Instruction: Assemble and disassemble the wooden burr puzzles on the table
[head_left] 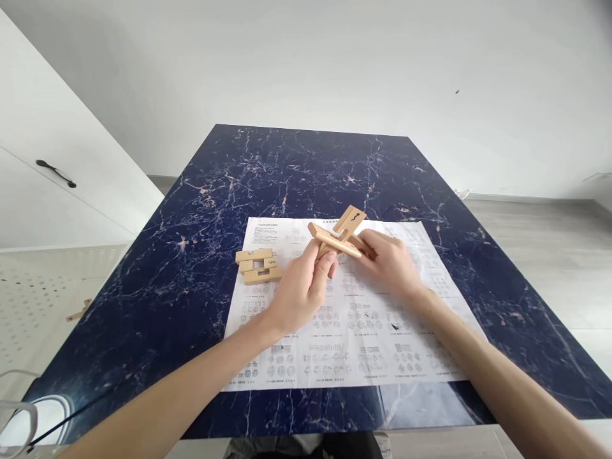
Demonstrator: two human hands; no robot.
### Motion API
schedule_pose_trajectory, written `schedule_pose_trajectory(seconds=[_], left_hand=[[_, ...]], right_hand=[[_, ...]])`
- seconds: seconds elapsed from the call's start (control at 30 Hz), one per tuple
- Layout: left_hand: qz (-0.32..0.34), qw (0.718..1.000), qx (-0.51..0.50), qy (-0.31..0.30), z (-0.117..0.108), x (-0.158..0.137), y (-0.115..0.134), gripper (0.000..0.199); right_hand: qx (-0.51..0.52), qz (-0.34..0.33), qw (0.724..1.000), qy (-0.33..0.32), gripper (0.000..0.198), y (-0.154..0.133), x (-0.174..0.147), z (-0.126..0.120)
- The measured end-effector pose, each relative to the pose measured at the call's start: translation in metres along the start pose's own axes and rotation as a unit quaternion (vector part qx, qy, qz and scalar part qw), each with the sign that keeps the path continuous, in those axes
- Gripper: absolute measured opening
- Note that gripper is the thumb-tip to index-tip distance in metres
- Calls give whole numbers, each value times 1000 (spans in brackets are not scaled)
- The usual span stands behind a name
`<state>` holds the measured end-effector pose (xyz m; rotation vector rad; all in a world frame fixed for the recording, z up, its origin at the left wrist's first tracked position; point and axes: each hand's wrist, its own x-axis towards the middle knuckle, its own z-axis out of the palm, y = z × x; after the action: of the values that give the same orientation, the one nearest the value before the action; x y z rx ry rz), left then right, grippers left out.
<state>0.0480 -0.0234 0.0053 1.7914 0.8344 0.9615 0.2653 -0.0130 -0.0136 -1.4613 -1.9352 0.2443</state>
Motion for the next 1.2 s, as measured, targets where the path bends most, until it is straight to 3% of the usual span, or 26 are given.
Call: schedule_pose_trajectory(seconds=[0.17, 0.4, 0.47, 0.6, 0.77, 1.03, 1.2], left_hand=[[24, 1000, 7, 18, 0, -2, -2, 28], [88, 994, 57, 23, -2, -4, 0, 31], [91, 994, 58, 20, -2, -4, 0, 31], [92, 994, 63, 21, -2, -3, 0, 30], [80, 994, 67, 15, -1, -4, 0, 29], [56, 996, 69, 1, -2, -3, 2, 30], [53, 996, 73, 13, -2, -2, 1, 28]], right_hand=[[109, 150, 981, 52, 46, -2, 2, -6], [258, 163, 952, 23, 49, -5, 3, -6], [356, 162, 920, -7, 47, -5, 4, -8], [528, 140, 831, -104, 42, -5, 5, -14], [575, 119, 780, -218, 42, -6, 2, -17], [559, 153, 782, -230, 40, -9, 2, -16], [558, 193, 793, -152, 43, -13, 5, -16]])
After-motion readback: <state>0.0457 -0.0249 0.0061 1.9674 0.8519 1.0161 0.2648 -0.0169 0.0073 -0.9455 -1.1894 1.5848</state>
